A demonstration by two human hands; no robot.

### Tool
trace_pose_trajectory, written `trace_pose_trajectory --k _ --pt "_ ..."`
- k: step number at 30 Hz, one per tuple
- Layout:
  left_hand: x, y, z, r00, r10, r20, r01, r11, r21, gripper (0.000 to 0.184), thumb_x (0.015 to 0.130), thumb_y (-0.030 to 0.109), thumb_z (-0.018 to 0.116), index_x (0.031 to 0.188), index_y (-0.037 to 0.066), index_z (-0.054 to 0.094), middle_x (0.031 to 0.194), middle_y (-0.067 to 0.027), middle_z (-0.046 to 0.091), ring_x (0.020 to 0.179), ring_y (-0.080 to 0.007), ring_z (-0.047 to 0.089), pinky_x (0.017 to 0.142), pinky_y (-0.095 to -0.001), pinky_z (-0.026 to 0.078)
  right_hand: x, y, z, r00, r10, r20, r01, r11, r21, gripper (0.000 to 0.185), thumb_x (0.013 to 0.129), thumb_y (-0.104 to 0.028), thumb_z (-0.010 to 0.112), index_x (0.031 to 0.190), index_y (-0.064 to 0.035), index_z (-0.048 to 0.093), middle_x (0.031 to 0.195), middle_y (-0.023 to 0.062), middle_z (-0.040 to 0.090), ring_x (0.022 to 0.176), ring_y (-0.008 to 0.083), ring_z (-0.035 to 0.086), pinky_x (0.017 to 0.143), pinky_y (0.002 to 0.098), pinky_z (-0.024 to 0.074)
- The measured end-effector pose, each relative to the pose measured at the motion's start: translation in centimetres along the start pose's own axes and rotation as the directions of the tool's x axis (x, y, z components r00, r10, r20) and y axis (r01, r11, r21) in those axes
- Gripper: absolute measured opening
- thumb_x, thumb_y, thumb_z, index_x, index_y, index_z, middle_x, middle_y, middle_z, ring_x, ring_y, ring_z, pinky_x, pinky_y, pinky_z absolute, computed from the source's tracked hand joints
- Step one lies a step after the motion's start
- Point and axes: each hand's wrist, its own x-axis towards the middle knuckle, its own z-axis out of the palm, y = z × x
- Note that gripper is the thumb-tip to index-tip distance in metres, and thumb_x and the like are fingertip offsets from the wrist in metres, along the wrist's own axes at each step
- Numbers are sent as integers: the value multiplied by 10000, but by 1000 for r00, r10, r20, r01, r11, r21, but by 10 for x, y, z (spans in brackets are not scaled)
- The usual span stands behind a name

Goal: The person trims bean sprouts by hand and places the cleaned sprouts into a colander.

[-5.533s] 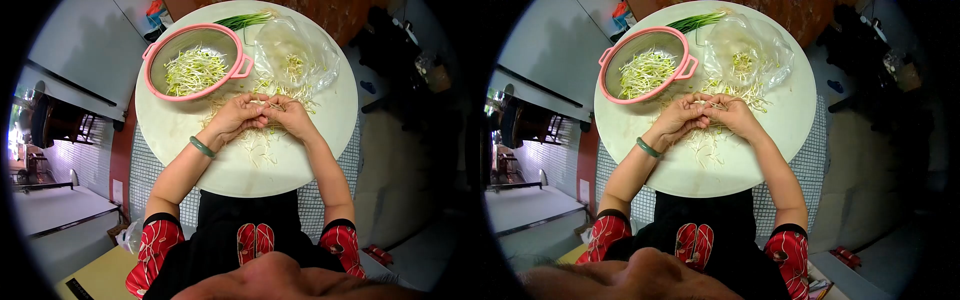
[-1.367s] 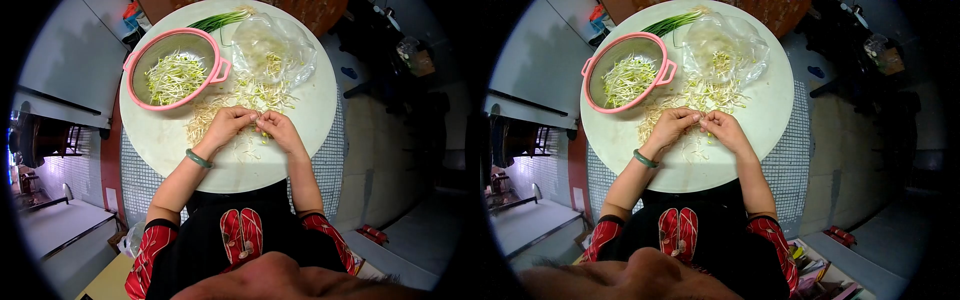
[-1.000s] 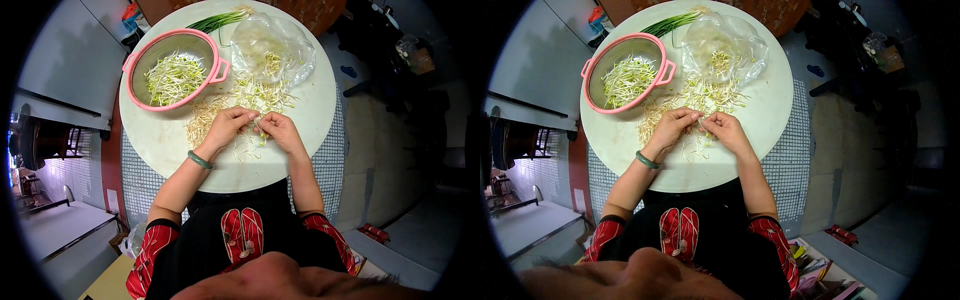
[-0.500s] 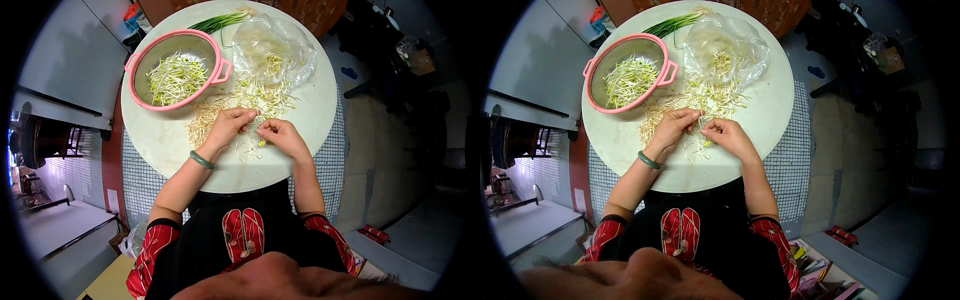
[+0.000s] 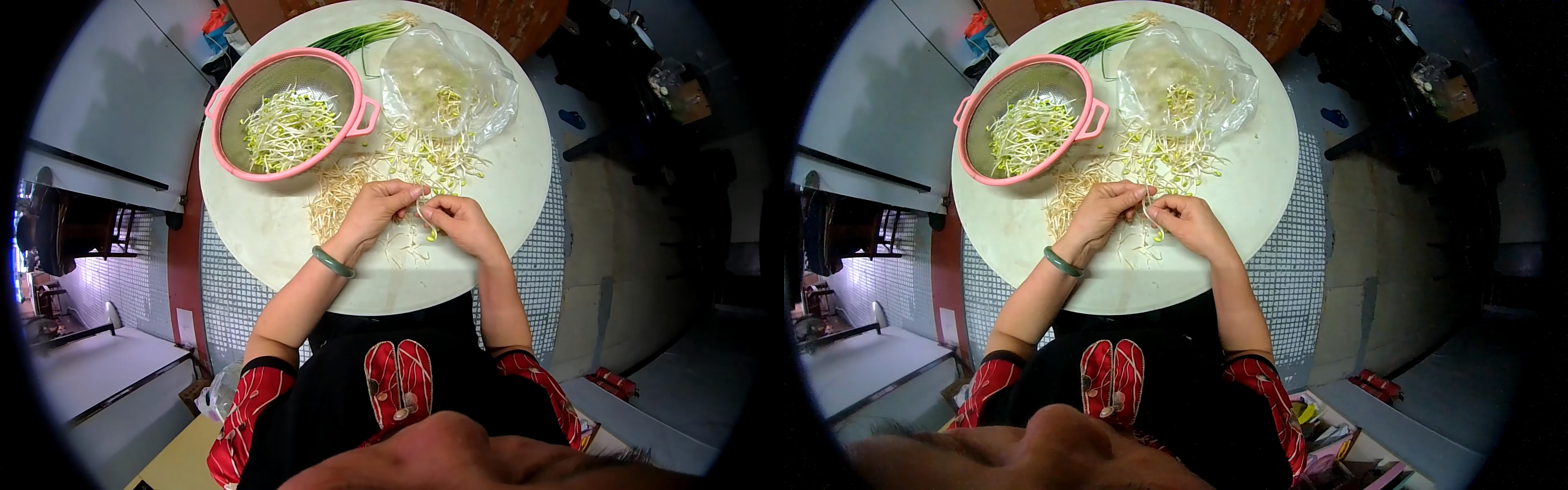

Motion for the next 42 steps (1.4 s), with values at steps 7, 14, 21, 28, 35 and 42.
trace_pose_trajectory --k 7,14,21,28,35,42 --pt "-1 -2 1 1000 1 11 0 999 -51 199 941 155 662 1017 -17 727 755 -5 640 628 -67 492 583 -204 401 -1 1 1 1000 4 -17 -3 1000 7 197 938 -175 662 977 11 713 751 -30 623 685 47 514 621 213 432" --pt "0 -7 0 998 8 55 -3 997 -79 171 941 172 668 941 5 707 761 11 640 648 -57 503 613 -198 404 -1 -10 -1 979 -126 -158 106 986 -132 188 925 -151 679 1017 10 707 822 16 689 707 73 585 666 225 481" --pt "-3 -6 8 999 2 49 -1 1000 -14 171 952 160 650 955 -5 695 857 -35 685 744 -86 598 714 -216 482 4 -22 -6 971 -162 -173 163 987 -8 143 927 -99 668 1013 15 676 869 43 683 770 95 647 703 233 514" --pt "-5 -4 6 993 -26 113 35 996 -83 193 979 145 606 995 -37 669 865 -81 694 782 -129 646 762 -257 523 1 -23 -5 990 -116 -80 129 973 192 96 931 -84 663 950 10 653 862 22 669 777 85 644 699 222 513" --pt "-4 -5 5 988 -55 142 68 994 -90 188 980 139 601 1007 -32 675 831 -69 683 726 -123 633 705 -241 516 4 -9 -7 975 -165 -150 168 986 7 94 915 -95 682 942 -8 660 845 -12 651 713 36 548 657 200 468" --pt "-3 -3 0 985 -84 151 87 996 -12 199 963 132 628 1041 -41 688 825 -61 684 703 -110 631 673 -229 518 7 -4 -6 976 -158 -152 158 987 -16 103 903 -103 690 943 -11 666 829 -21 642 706 29 532 645 201 456"
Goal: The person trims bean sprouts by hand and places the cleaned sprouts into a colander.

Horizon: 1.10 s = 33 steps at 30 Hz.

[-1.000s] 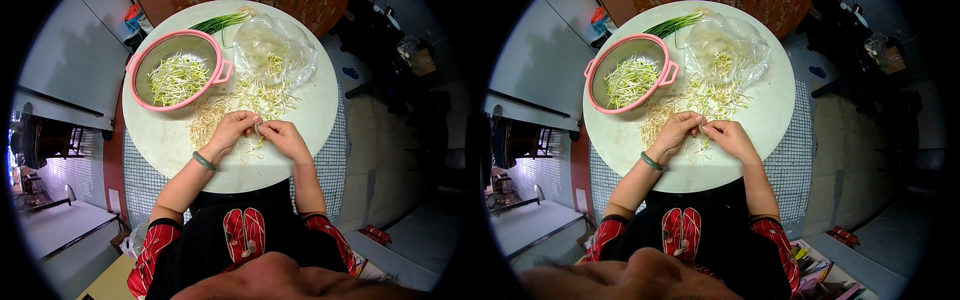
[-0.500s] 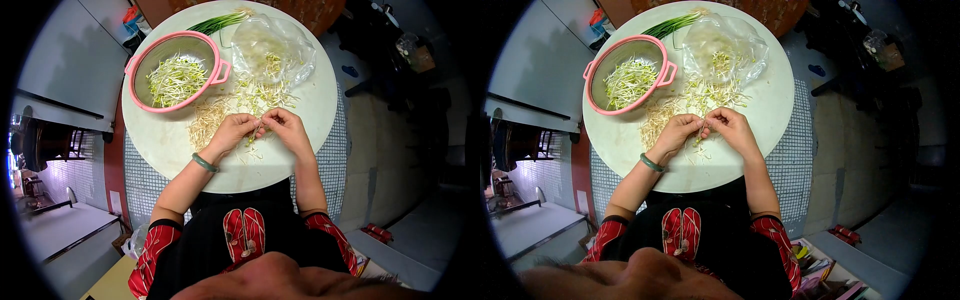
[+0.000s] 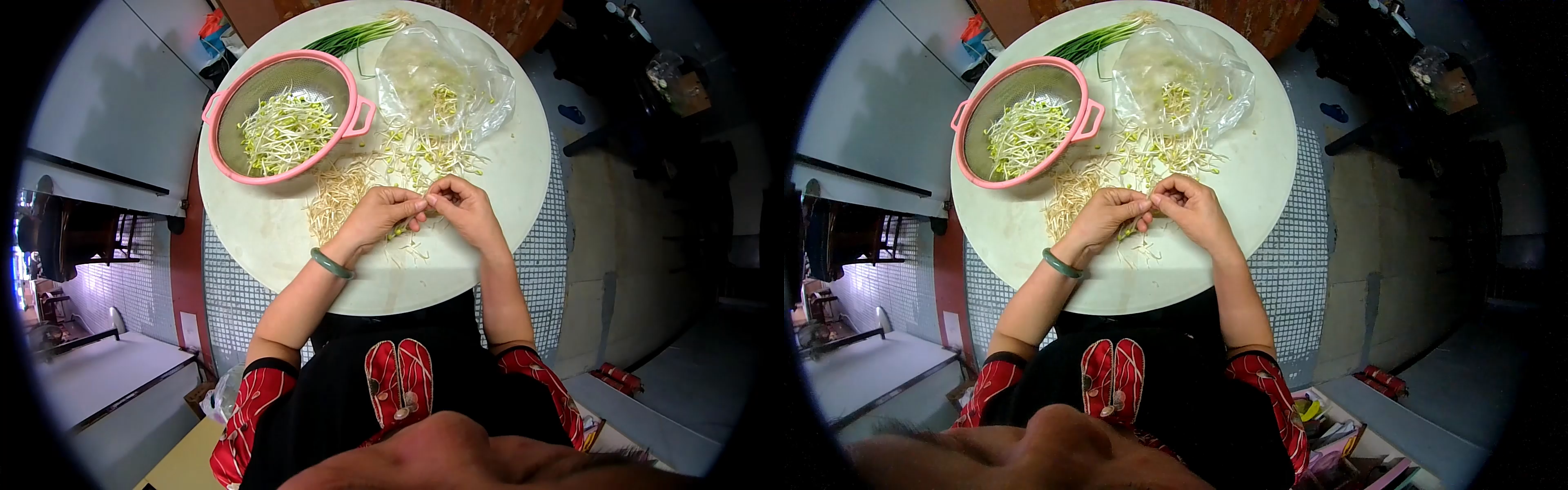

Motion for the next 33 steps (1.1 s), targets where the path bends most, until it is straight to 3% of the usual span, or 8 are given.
trace_pose_trajectory --k 7,13,16,19,22,26,29,33 --pt "0 0 -6 996 -56 74 51 996 67 199 947 135 651 1047 -29 702 835 -46 678 689 -94 609 652 -217 501 -1 -8 -8 992 -55 117 59 998 -28 138 898 -118 699 978 -7 686 852 -10 645 733 49 557 641 224 463" --pt "-6 3 -1 1000 -13 27 11 997 76 184 945 111 631 1028 -33 709 816 -41 671 696 -90 602 663 -220 499 -7 -19 -1 975 -217 40 215 902 -374 113 857 -100 709 936 -24 682 823 61 635 706 182 608 653 286 492" --pt "-7 2 -2 1000 5 11 -6 998 60 184 947 115 628 1026 -29 711 806 -38 670 701 -89 602 667 -221 497 -4 -13 6 859 -509 53 444 691 -571 104 810 -99 728 861 -41 658 818 78 634 702 247 603 644 329 496" --pt "-9 4 -2 999 36 24 -37 998 60 181 945 110 628 1024 -27 716 804 -39 671 702 -86 603 667 -223 496 -11 -16 16 698 -714 50 554 495 -669 135 778 -121 748 805 -64 629 801 49 634 713 241 602 643 351 491" --pt "-14 9 -2 997 38 -72 -31 995 99 177 956 94 600 1031 -42 684 832 -74 672 704 -128 613 679 -249 516 -23 -21 23 588 -809 13 606 430 -670 164 766 -167 765 825 -73 643 823 23 646 722 212 607 656 344 485" --pt "-16 17 -13 977 145 -153 -174 965 -194 180 1010 170 534 1066 12 603 833 -49 622 680 -136 586 632 -248 494 -24 -36 31 698 -665 266 673 484 -559 218 746 -217 777 885 -82 677 898 25 666 796 216 612 727 333 479" --pt "-17 15 -34 945 212 -248 -270 935 -230 173 1024 201 518 1079 45 569 814 -36 592 666 -129 567 624 -256 488 -21 -23 37 763 -593 257 608 525 -596 180 753 -196 776 859 -83 684 896 30 664 834 229 617 752 349 478" --pt "-26 20 -37 954 153 -259 -259 854 -451 174 1033 225 505 1101 71 548 758 9 478 610 -91 437 554 -229 395 -4 -10 36 831 -535 155 507 612 -607 151 783 -206 764 795 -83 678 794 52 646 788 252 616 746 375 471"
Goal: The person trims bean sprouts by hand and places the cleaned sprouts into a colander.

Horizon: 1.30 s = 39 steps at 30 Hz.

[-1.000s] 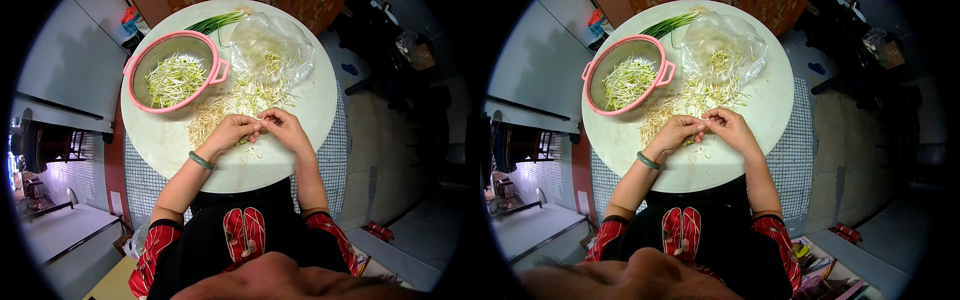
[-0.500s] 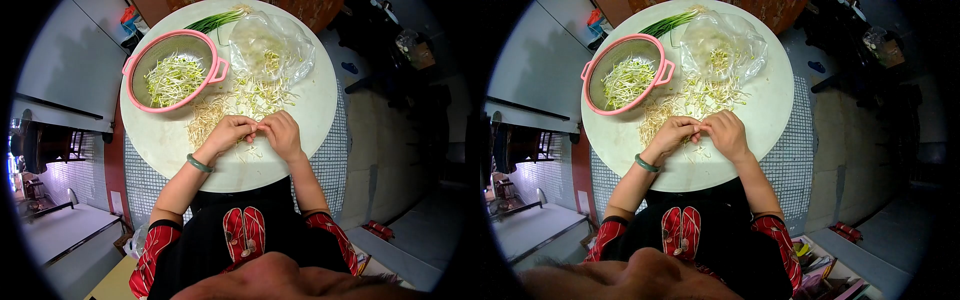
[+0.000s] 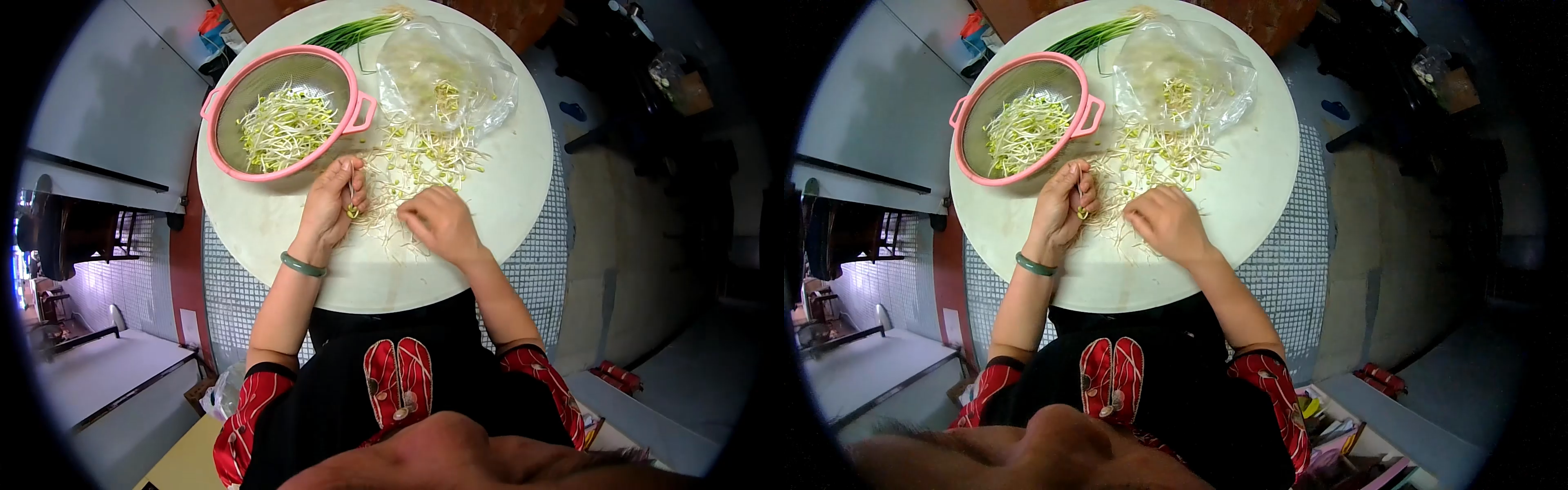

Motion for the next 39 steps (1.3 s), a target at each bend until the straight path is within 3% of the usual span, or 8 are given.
trace_pose_trajectory --k 3,10,17,20,29,32,35,39 --pt "2 -2 -5 998 -46 -46 45 999 -30 162 1025 197 514 1118 69 550 739 24 422 605 -82 390 539 -217 353 25 14 -2 990 140 24 -137 985 -105 221 808 -290 752 744 -97 665 684 61 620 729 253 610 717 394 446" --pt "2 -1 -9 999 -51 3 51 999 -17 183 990 135 552 1150 44 557 712 39 386 584 -68 375 522 -216 342 52 33 42 984 148 101 -87 889 -450 230 805 -307 747 702 -116 672 704 57 644 712 231 622 721 386 433" --pt "5 -2 -6 995 -98 -26 100 992 72 216 986 131 573 1133 -24 596 738 39 467 596 -50 389 516 -196 336 44 3 5 968 241 -76 -240 970 28 140 814 -179 739 773 -82 647 730 28 625 683 215 588 715 357 415" --pt "6 -6 6 993 -115 -9 115 990 85 229 979 134 593 1132 -35 614 755 29 513 607 -45 408 521 -190 347 30 -1 7 990 113 -89 -118 991 -58 138 806 -179 750 772 -92 648 728 20 614 708 211 588 712 357 409" --pt "8 -17 10 993 -109 41 97 967 236 126 954 145 648 948 21 621 775 5 566 590 -47 441 522 -200 374 14 4 11 998 59 -3 -59 997 -42 135 800 -189 762 820 -87 675 753 23 619 727 217 592 703 346 425" --pt "8 -18 7 991 -123 53 107 965 238 128 954 150 650 933 29 611 778 2 575 584 -45 447 517 -200 376 23 -9 -5 908 412 78 -419 887 192 152 804 -194 761 863 -73 693 797 40 645 750 228 609 720 344 462" --pt "6 -18 8 986 -158 56 139 957 254 132 955 152 649 919 34 602 770 3 571 568 -45 438 510 -202 374 28 -7 -8 887 461 -8 -440 850 289 152 814 -177 752 898 -63 699 832 59 659 770 246 621 729 347 487" --pt "6 -17 9 980 -186 65 161 946 280 126 958 147 643 915 37 598 761 4 565 553 -46 423 503 -204 369 28 9 -7 992 83 -92 -78 995 61 92 818 -133 731 891 -84 702 842 56 657 772 242 617 757 353 472"
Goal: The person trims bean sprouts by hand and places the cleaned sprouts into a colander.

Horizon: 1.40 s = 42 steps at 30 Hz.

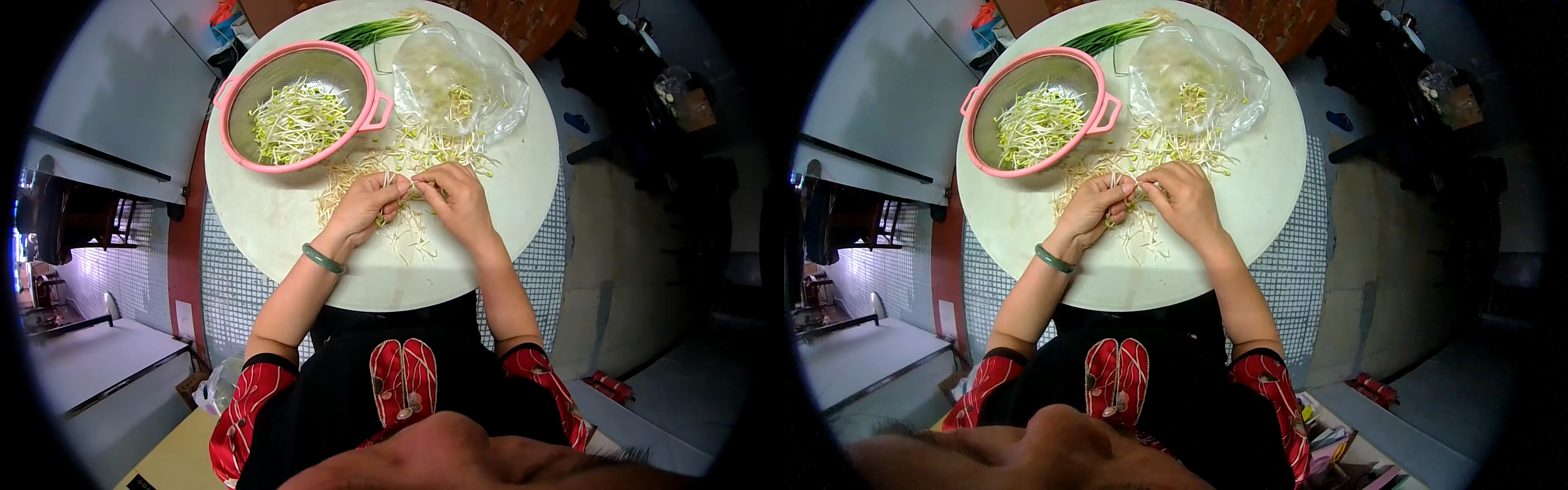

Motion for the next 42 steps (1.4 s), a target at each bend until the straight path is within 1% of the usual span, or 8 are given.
trace_pose_trajectory --k 5,8,11,23,26,28,32,42 --pt "-3 1 -4 999 -16 29 16 1000 13 116 962 141 632 949 29 607 765 12 555 558 -45 416 502 -196 361 3 -3 -9 985 -172 3 165 941 -294 70 804 -123 734 861 -100 699 861 34 671 779 215 613 788 359 449" --pt "-5 5 -10 1000 21 8 -21 1000 -13 127 977 145 608 995 20 608 791 14 557 583 -42 423 508 -188 359 3 0 -12 984 -167 -66 142 950 -279 82 792 -125 742 849 -94 693 874 27 676 783 207 613 771 360 448" --pt "-8 14 -23 995 97 -24 -99 993 -67 149 997 159 575 1035 18 603 820 16 566 619 -41 436 516 -184 363 -7 5 -20 943 -206 263 203 978 38 89 785 -118 740 860 -98 698 883 28 678 791 209 613 767 360 443" --pt "-11 16 -27 968 236 -85 -246 959 -141 197 1053 232 451 1006 64 542 771 -13 528 663 -129 485 657 -275 439 -9 17 19 947 -84 310 145 973 -179 131 765 -140 753 892 -123 722 861 23 620 890 218 598 808 356 447" --pt "-12 15 -33 978 199 -59 -206 963 -171 197 1054 246 454 987 78 531 738 7 474 647 -102 459 611 -251 415 -7 19 15 978 -33 207 41 999 -36 107 789 -136 755 891 -122 725 878 35 630 838 205 600 765 326 461" --pt "-11 14 -35 989 145 -33 -149 970 -194 165 1034 238 502 991 81 529 718 17 465 608 -90 438 567 -237 389 -6 11 12 964 207 167 -235 957 169 80 830 -131 742 897 -94 716 878 22 642 805 156 595 731 287 464" --pt "-10 10 -30 998 65 16 -63 994 -86 153 980 213 612 993 73 550 684 39 459 542 -55 401 477 -200 320 -11 18 8 809 515 283 -583 640 501 95 910 -125 700 936 -35 689 890 -4 657 782 67 570 696 219 462" --pt "-12 18 12 999 35 10 -36 998 56 145 946 132 649 1052 45 602 699 34 519 514 -32 417 451 -180 316 -15 10 14 795 426 432 -599 435 673 162 963 -161 648 993 -3 665 884 11 664 813 63 586 751 209 469"
